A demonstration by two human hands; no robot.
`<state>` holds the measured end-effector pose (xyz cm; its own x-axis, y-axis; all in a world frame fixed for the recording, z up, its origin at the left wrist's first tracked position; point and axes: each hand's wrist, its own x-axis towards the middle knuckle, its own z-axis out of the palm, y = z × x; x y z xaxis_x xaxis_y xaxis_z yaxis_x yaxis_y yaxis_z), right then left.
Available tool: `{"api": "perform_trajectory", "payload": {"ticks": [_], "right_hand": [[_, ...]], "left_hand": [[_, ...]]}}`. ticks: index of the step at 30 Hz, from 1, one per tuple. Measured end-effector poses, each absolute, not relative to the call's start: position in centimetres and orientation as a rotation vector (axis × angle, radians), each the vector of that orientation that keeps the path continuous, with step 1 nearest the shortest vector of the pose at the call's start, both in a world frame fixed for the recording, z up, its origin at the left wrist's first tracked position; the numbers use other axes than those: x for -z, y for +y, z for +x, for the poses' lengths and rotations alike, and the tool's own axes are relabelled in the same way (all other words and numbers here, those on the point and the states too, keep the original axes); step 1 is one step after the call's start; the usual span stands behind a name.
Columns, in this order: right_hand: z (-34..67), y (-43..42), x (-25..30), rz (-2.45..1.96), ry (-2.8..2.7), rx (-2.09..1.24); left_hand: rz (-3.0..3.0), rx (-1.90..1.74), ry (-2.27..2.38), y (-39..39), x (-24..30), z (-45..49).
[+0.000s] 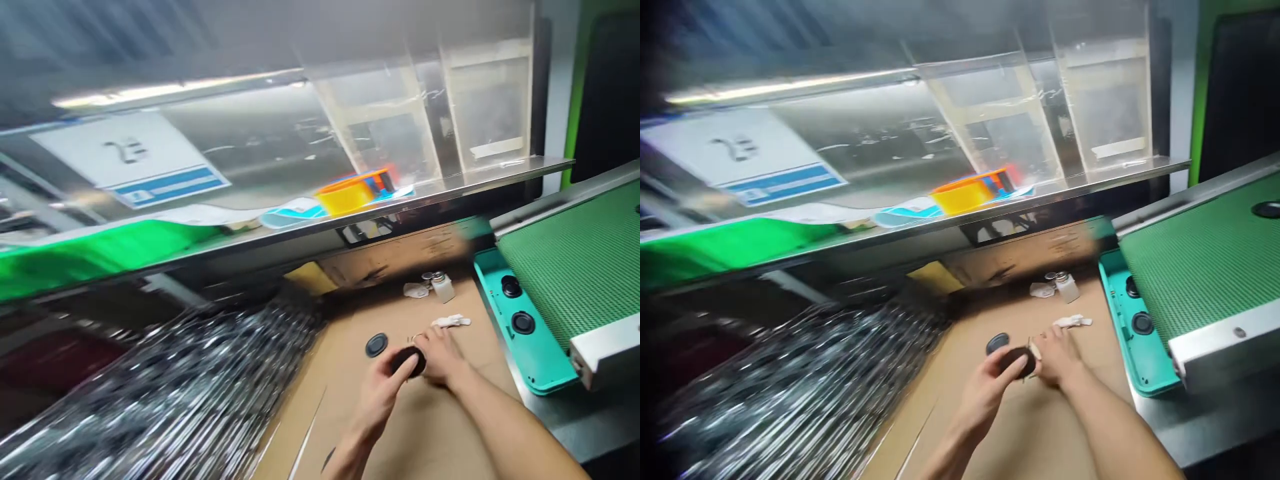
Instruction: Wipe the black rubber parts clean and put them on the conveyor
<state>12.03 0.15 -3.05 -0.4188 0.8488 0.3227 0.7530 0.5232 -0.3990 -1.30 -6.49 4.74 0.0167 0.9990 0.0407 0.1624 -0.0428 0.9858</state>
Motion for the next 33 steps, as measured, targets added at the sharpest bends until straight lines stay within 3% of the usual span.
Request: {"api": "perform_trajectory", "payload": {"ticks": [6, 10, 17, 23, 28, 33], "right_hand": [[12.2, 0.4, 3.5, -1.346, -2.286, -0.162], [12.2, 0.4, 3.4, -1.326, -2.284, -0.152], [12.7, 0.6, 3.8, -1.255, -2.277, -0.138], [12.8, 1.1, 4.2, -1.215, -2.262, -0.143], [12.7, 1.2, 4.2, -1.222, -2.281, -0.127], [13.0, 1.4, 4.3, -1.206, -2.283, -0.106]], "left_hand": [[1.430, -1.061, 1.517, -10.2, -0.9, -13.3], [1.760, -0.941, 1.419, -4.5, 0.4, -13.9], [1.770, -0.971, 1.462, 4.3, 0.9, -12.3], [1.840, -1.116, 1.336, -4.4, -2.2, -13.7], [1.938, -0.766, 1.363, -14.0, -0.2, -12.8], [2.032, -0.732, 1.370, -9.3, 1.8, -11.5]]}}
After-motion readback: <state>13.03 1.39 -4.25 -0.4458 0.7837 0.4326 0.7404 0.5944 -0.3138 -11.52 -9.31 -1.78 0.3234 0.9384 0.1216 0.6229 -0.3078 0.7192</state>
